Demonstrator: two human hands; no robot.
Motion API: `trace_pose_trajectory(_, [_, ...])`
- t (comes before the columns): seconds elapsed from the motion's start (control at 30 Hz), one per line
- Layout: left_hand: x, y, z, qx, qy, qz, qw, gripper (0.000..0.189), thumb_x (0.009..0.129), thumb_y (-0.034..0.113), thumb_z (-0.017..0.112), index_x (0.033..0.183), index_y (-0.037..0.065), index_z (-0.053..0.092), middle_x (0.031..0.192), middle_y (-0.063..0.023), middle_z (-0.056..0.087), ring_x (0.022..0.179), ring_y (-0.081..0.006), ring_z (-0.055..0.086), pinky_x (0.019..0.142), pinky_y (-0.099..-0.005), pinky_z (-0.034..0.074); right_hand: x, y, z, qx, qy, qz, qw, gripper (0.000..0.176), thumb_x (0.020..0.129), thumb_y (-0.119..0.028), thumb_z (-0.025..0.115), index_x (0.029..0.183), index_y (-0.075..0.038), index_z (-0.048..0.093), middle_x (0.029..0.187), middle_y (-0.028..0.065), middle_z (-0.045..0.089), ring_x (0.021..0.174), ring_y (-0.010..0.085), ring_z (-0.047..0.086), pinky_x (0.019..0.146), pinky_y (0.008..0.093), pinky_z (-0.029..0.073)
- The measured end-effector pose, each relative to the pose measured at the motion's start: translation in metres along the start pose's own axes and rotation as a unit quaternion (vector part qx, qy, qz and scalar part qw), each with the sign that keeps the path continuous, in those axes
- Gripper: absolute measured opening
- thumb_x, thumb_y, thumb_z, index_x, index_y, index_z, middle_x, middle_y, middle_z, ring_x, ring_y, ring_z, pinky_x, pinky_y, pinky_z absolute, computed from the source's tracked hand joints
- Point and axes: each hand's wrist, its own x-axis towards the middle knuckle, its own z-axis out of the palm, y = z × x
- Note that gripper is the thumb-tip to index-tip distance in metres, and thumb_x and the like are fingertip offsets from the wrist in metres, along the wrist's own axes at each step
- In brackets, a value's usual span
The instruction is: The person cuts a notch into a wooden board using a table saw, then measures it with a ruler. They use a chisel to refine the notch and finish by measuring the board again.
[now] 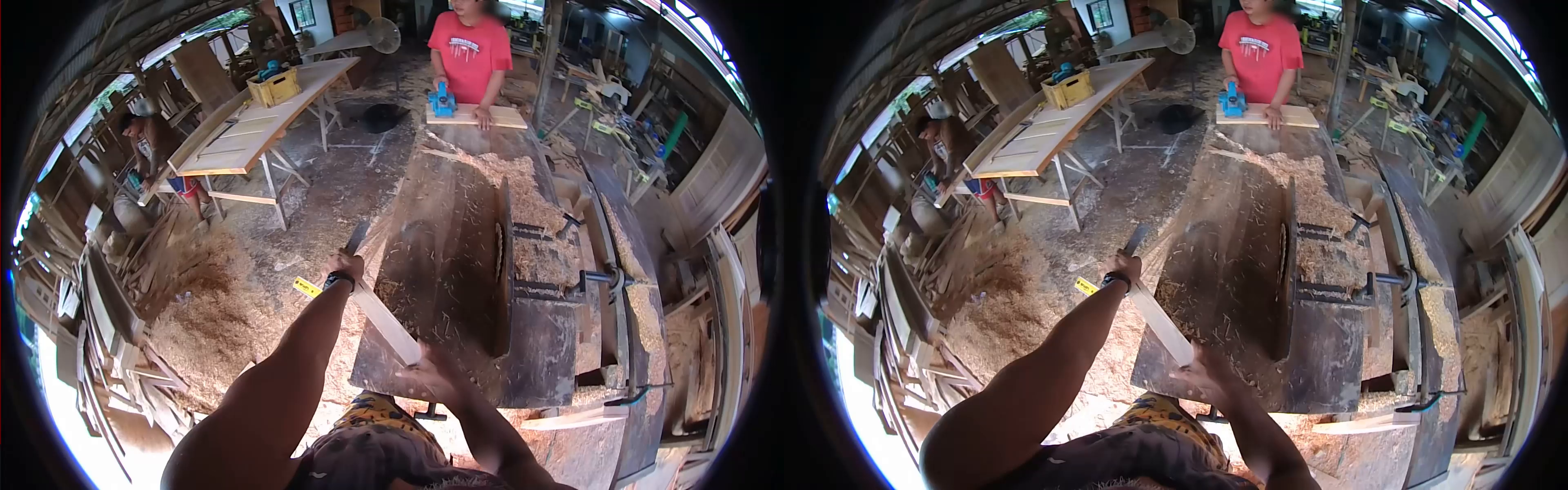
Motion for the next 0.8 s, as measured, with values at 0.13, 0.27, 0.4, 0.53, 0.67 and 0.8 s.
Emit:
trace_pose_trajectory(0.13, [-0.005,0.001,-0.005,0.008,-0.003,0.005,1.000,0.046,0.085,0.030,0.049,0.120,0.007,0.068,0.118,-0.0213,0.069,0.110,-0.0389,0.067,0.098,-0.0481,0.053,-0.003,-0.028,0.010,0.314,0.008,0.064,0.947,0.063,0.088,-0.026,0.076,0.139,-0.003,0.047,0.141,0.0098,0.055,0.129,0.0197,0.050,0.104,0.0360,0.045])
trace_pose_trajectory(0.27, [-0.018,0.008,-0.014,0.000,0.001,0.009,1.000,0.048,0.090,0.032,0.044,0.124,0.007,0.067,0.123,-0.0199,0.068,0.116,-0.0364,0.065,0.101,-0.0466,0.051,0.000,0.010,0.001,0.059,-0.020,-0.086,0.994,0.068,0.085,-0.031,0.080,0.138,-0.004,0.047,0.136,0.0114,0.058,0.123,0.0201,0.055,0.101,0.0345,0.046])
trace_pose_trajectory(0.4, [-0.003,0.003,-0.002,0.023,0.001,0.011,1.000,0.046,0.085,0.031,0.051,0.121,0.008,0.066,0.119,-0.0225,0.069,0.111,-0.0408,0.066,0.098,-0.0489,0.052,0.006,0.034,-0.004,-0.092,0.023,-0.089,0.992,0.077,0.080,-0.035,0.084,0.139,-0.005,0.045,0.124,0.0120,0.063,0.110,0.0230,0.061,0.097,0.0353,0.048])
trace_pose_trajectory(0.53, [-0.001,0.000,0.003,0.019,0.014,0.013,1.000,0.047,0.085,0.032,0.051,0.120,0.006,0.066,0.118,-0.0232,0.069,0.111,-0.0410,0.066,0.099,-0.0495,0.051,0.007,0.006,-0.010,-0.100,0.013,0.019,0.995,0.086,0.070,-0.043,0.090,0.133,-0.001,0.050,0.115,0.0155,0.064,0.100,0.0259,0.062,0.091,0.0357,0.050])
trace_pose_trajectory(0.67, [0.002,-0.001,0.006,0.010,0.023,-0.005,1.000,0.048,0.084,0.033,0.051,0.122,0.007,0.066,0.119,-0.0227,0.069,0.113,-0.0409,0.065,0.100,-0.0496,0.050,0.028,0.098,-0.006,-0.069,-0.007,-0.048,0.996,0.084,0.067,-0.051,0.089,0.127,-0.002,0.055,0.113,0.0192,0.065,0.096,0.0277,0.063,0.088,0.0365,0.051])
trace_pose_trajectory(0.8, [-0.007,0.004,-0.007,0.009,0.011,0.014,1.000,0.049,0.084,0.034,0.051,0.122,0.010,0.067,0.120,-0.0214,0.069,0.113,-0.0403,0.065,0.099,-0.0494,0.050,0.036,0.136,-0.005,-0.161,0.006,-0.028,0.986,0.084,0.069,-0.054,0.087,0.128,-0.003,0.055,0.111,0.0219,0.065,0.096,0.0308,0.064,0.087,0.0389,0.052])
